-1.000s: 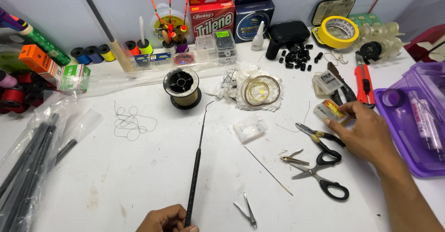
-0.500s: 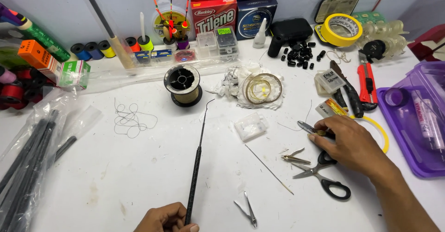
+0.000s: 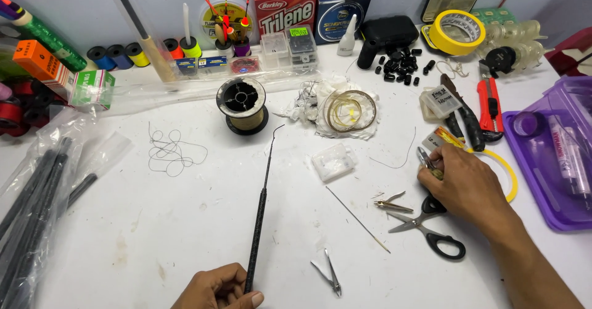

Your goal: Trimming and adjusting the tip of a fishing rod using small snips on a workbench.

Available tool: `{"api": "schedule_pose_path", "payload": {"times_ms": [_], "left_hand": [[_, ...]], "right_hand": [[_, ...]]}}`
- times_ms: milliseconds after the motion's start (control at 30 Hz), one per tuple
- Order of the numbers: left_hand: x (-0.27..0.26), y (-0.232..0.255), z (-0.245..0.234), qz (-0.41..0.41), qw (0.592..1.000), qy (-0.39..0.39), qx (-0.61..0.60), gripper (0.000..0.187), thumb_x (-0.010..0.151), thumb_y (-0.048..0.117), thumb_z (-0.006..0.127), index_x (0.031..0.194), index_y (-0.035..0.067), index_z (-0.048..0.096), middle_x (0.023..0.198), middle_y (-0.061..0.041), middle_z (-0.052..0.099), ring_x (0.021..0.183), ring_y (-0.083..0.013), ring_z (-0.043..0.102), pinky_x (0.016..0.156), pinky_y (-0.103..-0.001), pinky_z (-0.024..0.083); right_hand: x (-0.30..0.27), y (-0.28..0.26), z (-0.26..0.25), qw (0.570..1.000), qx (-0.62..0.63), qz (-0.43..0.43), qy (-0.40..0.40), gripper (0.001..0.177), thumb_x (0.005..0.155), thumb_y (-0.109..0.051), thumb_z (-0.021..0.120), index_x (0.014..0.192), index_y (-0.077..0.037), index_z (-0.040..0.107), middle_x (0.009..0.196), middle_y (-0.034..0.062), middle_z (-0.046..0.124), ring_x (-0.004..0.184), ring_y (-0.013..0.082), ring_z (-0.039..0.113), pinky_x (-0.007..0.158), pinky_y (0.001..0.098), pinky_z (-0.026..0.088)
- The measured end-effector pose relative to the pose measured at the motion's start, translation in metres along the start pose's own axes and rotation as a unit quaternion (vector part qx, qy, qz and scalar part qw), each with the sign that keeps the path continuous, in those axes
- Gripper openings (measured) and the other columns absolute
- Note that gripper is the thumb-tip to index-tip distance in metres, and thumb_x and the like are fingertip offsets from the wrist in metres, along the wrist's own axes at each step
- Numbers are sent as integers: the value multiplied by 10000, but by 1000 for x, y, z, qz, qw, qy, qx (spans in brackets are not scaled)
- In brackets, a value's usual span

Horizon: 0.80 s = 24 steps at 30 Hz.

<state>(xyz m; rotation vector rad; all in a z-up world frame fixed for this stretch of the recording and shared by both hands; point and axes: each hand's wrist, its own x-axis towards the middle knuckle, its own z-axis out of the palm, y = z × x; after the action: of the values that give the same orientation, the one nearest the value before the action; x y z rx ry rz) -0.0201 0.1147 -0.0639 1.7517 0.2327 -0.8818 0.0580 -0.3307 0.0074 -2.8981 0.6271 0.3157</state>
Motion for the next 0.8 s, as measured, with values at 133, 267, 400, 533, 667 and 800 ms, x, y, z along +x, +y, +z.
{"api": "schedule_pose_path", "payload": {"times_ms": [133,267,400,533,667,800], "left_hand": [[1,-1,0,1,1000,-5,1,418,858,113,1021,733,23,632,654,-39,483,592,-133,404,584,-259,332],[-1,2,0,10,1000,-4,3,427,872,101,1012,729,34,615,668,-34,482,604,-140,411,596,-269,342],[-3,5,1,-2,1000,-2,15,429,878,137,1002,736,46,607,694,-31,476,618,-142,404,601,-271,338],[-2,5,1,0,1000,2,24,403,868,139,995,732,43,628,684,-32,504,616,-142,442,607,-271,365],[-5,7,1,16,999,-3,51,403,880,173,974,743,69,610,696,-16,519,616,-126,429,594,-260,374],[-7,12,1,14,999,-5,43,401,886,176,968,741,70,609,702,-13,513,619,-123,427,599,-255,365]], "right_hand": [[11,21,26,991,-37,-32,126,363,945,-368,577,1173,-87,608,1153,182,732,1041,450,672,804,605,523],[17,25,37,965,17,-162,207,293,954,-328,665,1129,-95,686,1105,112,701,1121,337,626,921,500,499],[14,5,47,908,99,-321,251,152,943,-183,687,1043,-69,699,996,90,654,1021,304,598,990,447,440],[10,-12,46,927,164,-294,166,175,941,-199,681,1067,-85,723,1057,52,667,1081,239,602,989,396,445],[12,-24,44,936,172,-277,132,191,946,-238,684,1095,-126,723,1073,29,663,1072,224,591,973,382,440],[24,-33,49,954,113,-256,108,215,936,-352,661,1062,-186,712,1075,26,676,1067,237,611,940,412,461]]}}
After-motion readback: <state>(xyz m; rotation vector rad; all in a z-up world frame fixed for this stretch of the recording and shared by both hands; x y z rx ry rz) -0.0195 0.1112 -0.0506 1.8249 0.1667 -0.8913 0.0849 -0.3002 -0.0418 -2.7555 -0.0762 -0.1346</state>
